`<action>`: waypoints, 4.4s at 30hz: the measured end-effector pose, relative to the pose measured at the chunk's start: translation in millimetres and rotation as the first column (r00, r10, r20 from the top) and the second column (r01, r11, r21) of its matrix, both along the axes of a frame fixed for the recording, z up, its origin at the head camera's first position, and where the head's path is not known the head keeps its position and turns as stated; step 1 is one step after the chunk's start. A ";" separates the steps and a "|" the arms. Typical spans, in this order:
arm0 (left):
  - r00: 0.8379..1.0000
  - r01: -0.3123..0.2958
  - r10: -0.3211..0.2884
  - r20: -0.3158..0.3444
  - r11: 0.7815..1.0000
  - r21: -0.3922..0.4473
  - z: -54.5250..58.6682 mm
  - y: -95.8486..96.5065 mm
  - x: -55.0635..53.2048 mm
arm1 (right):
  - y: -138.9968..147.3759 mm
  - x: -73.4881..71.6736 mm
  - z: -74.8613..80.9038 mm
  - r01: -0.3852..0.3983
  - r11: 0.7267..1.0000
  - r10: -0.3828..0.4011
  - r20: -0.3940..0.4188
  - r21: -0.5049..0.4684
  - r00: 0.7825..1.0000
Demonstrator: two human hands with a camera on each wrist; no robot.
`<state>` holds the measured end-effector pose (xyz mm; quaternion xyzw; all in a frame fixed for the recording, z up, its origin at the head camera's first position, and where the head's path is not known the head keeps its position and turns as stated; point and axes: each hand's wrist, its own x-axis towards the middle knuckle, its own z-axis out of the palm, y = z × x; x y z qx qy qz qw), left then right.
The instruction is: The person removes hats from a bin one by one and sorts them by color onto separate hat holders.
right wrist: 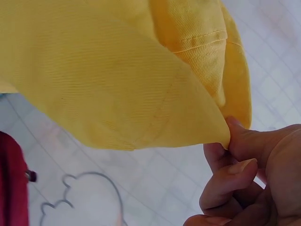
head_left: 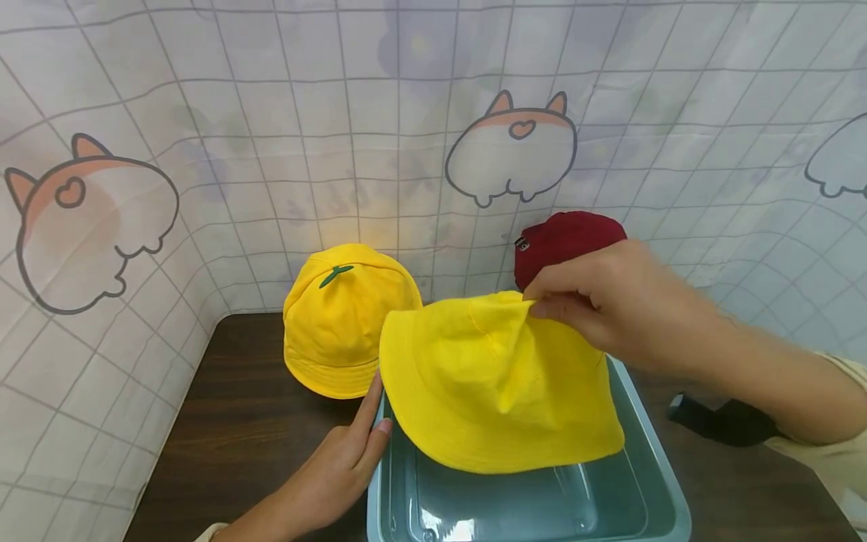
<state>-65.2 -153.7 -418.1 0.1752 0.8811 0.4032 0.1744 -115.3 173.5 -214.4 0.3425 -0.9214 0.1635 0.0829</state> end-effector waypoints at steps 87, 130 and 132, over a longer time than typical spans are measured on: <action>0.980 -0.143 0.131 -0.152 0.987 -0.071 39.2 -28.8 -14.0 | -154.6 -157.6 -73.4 0.084 0.939 0.004 0.254 -0.333 0.967; 0.800 -0.600 0.576 0.168 0.767 0.228 19.4 -119.0 -126.4 | -101.5 -168.7 -168.3 0.529 0.841 -0.030 0.965 -0.117 0.261; 0.798 -0.603 0.575 0.182 0.765 0.225 16.5 -120.0 -127.7 | -104.3 -166.9 -171.8 0.519 0.848 -0.051 0.959 -0.107 0.280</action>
